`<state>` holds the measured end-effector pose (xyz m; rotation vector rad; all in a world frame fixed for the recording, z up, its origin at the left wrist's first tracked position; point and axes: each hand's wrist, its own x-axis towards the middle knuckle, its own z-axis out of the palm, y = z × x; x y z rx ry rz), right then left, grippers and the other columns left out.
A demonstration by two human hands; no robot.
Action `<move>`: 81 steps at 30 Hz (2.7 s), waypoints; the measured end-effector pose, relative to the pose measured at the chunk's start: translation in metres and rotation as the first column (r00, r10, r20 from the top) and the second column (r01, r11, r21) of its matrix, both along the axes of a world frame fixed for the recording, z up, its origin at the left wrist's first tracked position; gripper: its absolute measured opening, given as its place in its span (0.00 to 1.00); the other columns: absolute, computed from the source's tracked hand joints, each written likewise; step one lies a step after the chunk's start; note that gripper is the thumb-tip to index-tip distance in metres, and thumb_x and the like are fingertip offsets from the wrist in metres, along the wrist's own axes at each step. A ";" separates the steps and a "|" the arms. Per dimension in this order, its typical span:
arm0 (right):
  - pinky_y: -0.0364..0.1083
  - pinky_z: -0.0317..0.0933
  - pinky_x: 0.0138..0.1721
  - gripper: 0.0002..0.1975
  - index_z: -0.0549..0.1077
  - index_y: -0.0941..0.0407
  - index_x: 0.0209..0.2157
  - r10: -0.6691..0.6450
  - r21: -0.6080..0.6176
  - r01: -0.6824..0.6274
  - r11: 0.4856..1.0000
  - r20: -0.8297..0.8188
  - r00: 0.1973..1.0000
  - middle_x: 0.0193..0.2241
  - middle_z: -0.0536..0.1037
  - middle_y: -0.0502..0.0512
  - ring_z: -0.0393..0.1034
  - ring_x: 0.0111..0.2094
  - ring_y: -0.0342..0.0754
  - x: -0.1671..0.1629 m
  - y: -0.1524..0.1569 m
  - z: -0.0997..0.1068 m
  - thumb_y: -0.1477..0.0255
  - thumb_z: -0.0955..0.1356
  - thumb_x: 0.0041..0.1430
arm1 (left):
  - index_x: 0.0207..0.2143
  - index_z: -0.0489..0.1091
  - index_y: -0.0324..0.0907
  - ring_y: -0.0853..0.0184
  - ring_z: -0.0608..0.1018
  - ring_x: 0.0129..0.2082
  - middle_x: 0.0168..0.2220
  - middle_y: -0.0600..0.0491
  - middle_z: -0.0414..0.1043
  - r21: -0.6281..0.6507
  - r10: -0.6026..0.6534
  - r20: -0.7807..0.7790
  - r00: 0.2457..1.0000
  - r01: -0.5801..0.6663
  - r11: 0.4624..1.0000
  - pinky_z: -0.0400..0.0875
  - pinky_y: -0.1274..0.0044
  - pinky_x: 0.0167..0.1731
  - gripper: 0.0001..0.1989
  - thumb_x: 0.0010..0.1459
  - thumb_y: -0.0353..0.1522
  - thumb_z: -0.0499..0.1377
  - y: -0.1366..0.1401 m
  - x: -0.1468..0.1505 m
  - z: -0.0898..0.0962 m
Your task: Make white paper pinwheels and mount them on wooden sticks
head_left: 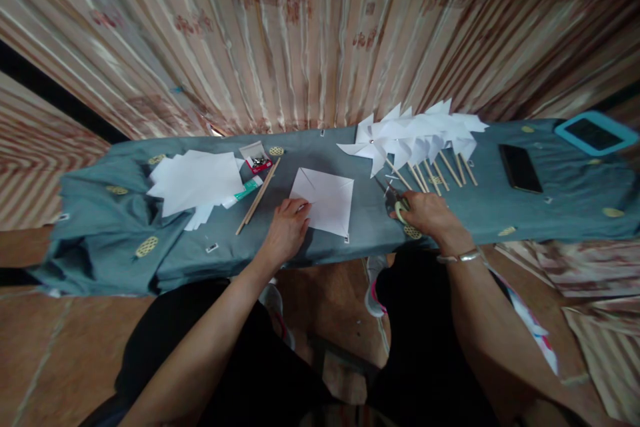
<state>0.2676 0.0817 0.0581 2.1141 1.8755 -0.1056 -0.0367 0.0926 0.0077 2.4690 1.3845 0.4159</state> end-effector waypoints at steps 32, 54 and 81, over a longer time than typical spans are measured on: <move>0.52 0.66 0.42 0.17 0.72 0.64 0.49 0.030 0.037 -0.034 0.999 0.111 0.993 0.41 0.81 0.72 0.77 0.45 0.63 0.002 -0.003 -0.008 0.68 0.65 0.64 | 0.49 0.73 0.39 0.52 0.70 0.52 0.51 0.42 0.71 -0.020 -0.001 -0.086 0.996 -0.001 1.000 0.68 0.62 0.47 0.15 0.62 0.27 0.53 0.007 0.005 0.006; 0.56 0.70 0.48 0.32 0.67 0.59 0.61 0.273 0.410 -0.077 0.909 -0.445 0.853 0.54 0.77 0.66 0.76 0.48 0.60 -0.047 0.050 -0.023 0.59 0.70 0.59 | 0.49 0.72 0.37 0.53 0.69 0.53 0.52 0.42 0.71 -0.073 -0.010 -0.110 0.994 0.002 0.997 0.67 0.63 0.49 0.13 0.63 0.27 0.53 0.008 0.006 0.011; 0.51 0.72 0.44 0.20 0.76 0.56 0.45 0.285 0.375 0.026 0.927 -0.747 0.600 0.40 0.80 0.56 0.75 0.38 0.50 -0.042 0.102 -0.072 0.79 0.69 0.47 | 0.49 0.72 0.39 0.53 0.70 0.50 0.50 0.43 0.71 0.005 -0.040 -0.038 0.999 0.040 0.999 0.69 0.63 0.46 0.13 0.64 0.29 0.54 0.008 0.000 -0.004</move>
